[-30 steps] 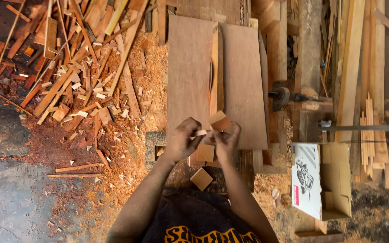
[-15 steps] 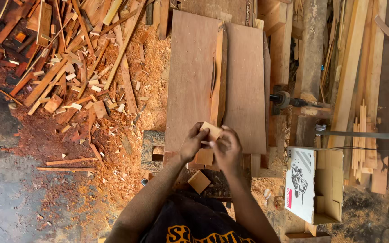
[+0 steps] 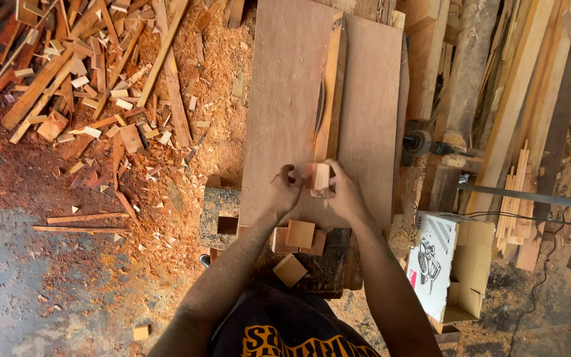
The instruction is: The person repeatedly smooths small wooden blocks by hand on a rotating grinding wheel. They pick up each block, press it against the wheel, rotate it to smooth different faces, and place it back on the workbench. The process is repeated for multiple blocks in a woodworking shop.
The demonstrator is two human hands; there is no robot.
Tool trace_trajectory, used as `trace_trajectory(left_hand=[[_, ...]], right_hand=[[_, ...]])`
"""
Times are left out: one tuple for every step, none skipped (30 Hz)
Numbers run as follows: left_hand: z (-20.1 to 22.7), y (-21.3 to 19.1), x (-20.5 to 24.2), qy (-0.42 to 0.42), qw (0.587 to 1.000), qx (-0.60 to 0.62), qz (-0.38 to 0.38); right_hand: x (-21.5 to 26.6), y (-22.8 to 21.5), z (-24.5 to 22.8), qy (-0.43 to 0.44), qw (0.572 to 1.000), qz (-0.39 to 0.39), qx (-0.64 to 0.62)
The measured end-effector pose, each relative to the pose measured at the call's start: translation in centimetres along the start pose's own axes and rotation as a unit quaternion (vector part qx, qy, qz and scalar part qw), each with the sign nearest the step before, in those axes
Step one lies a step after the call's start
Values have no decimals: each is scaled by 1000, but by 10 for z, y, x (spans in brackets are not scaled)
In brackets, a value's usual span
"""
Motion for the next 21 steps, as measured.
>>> trace_trajectory(left_hand=[[-4,1,3,-7,999,-21,37],[-3,7,6,26,998,-53,26],[-3,11,9,59,994,-86,14],[-4,17,17,90,989,-117,2],[-9,21,23,73,990,-117,-10],[-12,23,27,59,991,-116,-21],[-14,23,29,45,992,-115,-33],[-11,22,27,55,989,-128,-40],[-6,21,25,65,987,-141,-48],[-4,20,25,72,984,-153,-58],[-2,21,24,73,981,-169,-61],[2,21,20,75,978,-186,-62],[5,22,16,77,974,-202,-64],[8,24,8,55,972,-214,-76],[11,26,1,34,970,-225,-87],[12,29,-5,12,966,-236,-100],[17,31,-14,24,967,-234,-94],[21,31,-21,36,968,-232,-86],[23,30,-26,48,969,-230,-79],[26,28,-28,54,980,-185,-56],[29,25,-26,61,988,-139,-33]], right_hand=[[-5,2,3,-7,999,31,15],[-11,3,5,-16,998,61,30],[-17,7,8,-7,997,63,47],[-20,11,12,3,996,63,64],[-21,15,17,14,995,63,82],[-23,18,19,12,995,70,68],[-25,19,22,11,996,76,55],[-29,20,22,7,996,84,41],[-34,20,23,16,995,88,38],[-36,21,26,28,995,90,35],[-38,23,29,39,995,91,32],[-43,23,28,32,994,98,41],[-49,22,28,24,993,105,50],[-56,19,26,16,992,114,59],[-64,17,25,18,991,114,61],[-72,16,25,20,991,114,64],[-80,14,25,23,991,114,66],[-87,13,25,22,990,118,69],[-94,12,25,22,990,122,71],[-98,12,25,21,989,126,73],[-100,13,26,19,988,131,76]])
Point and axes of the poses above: each hand's wrist, its own x-axis away from the middle knuckle, its own y-axis out of the palm, z = x × y, the point moved 5 cm from there along -x, towards the middle knuckle, and after that the axes turned 10 degrees about z, right-handed, at the moved point
